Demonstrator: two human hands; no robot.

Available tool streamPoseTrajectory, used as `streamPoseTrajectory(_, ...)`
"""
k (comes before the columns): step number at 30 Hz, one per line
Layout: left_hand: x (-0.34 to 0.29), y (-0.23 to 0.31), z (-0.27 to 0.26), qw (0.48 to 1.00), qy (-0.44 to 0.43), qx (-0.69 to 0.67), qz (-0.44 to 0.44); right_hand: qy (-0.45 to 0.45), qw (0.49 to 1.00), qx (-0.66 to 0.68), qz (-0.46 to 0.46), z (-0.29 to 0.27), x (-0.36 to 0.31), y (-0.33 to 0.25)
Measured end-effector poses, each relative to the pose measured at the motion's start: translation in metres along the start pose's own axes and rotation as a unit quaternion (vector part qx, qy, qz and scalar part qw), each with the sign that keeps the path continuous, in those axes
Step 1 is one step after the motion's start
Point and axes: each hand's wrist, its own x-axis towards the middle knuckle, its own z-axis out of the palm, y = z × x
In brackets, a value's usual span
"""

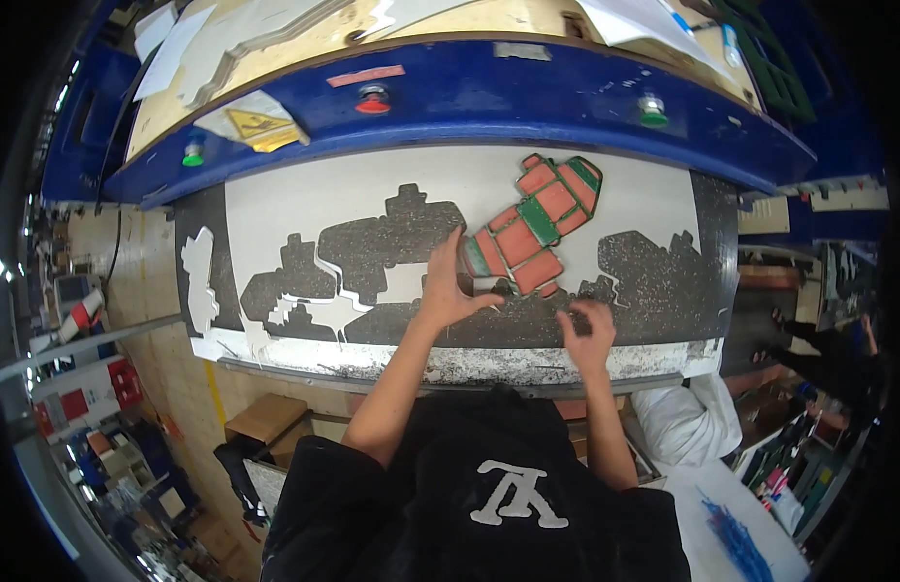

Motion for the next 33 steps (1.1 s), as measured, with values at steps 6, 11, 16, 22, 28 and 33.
streamPoseTrajectory(6, 0.023, -0.016, 0.0, 0.989, 0.034, -0.074, -0.127, 0.054, 0.996, -0.057, 0.039, -0.003, 0.094, 0.046)
streamPoseTrajectory(11, 0.019, -0.016, 0.007, 0.987, 0.053, 0.098, -0.119, -0.024, 0.994, -0.101, 0.029, 0.008, 0.122, 0.082)
streamPoseTrajectory(16, -0.013, 0.0, 0.018, 0.995, 0.065, -0.024, -0.073, -0.031, 0.993, -0.088, 0.073, 0.009, 0.125, 0.093)
streamPoseTrajectory(22, -0.008, 0.009, 0.039, 0.987, -0.02, 0.142, -0.078, -0.043, 0.992, -0.111, 0.044, 0.003, 0.131, 0.093)
streamPoseTrajectory(28, 0.005, -0.006, 0.051, 0.991, 0.026, 0.123, -0.038, -0.034, 0.996, -0.052, 0.059, -0.003, 0.129, 0.105)
streamPoseTrajectory(33, -0.005, -0.01, 0.054, 0.993, 0.069, 0.098, 0.007, -0.073, 0.996, -0.018, 0.05, -0.023, 0.143, 0.121)
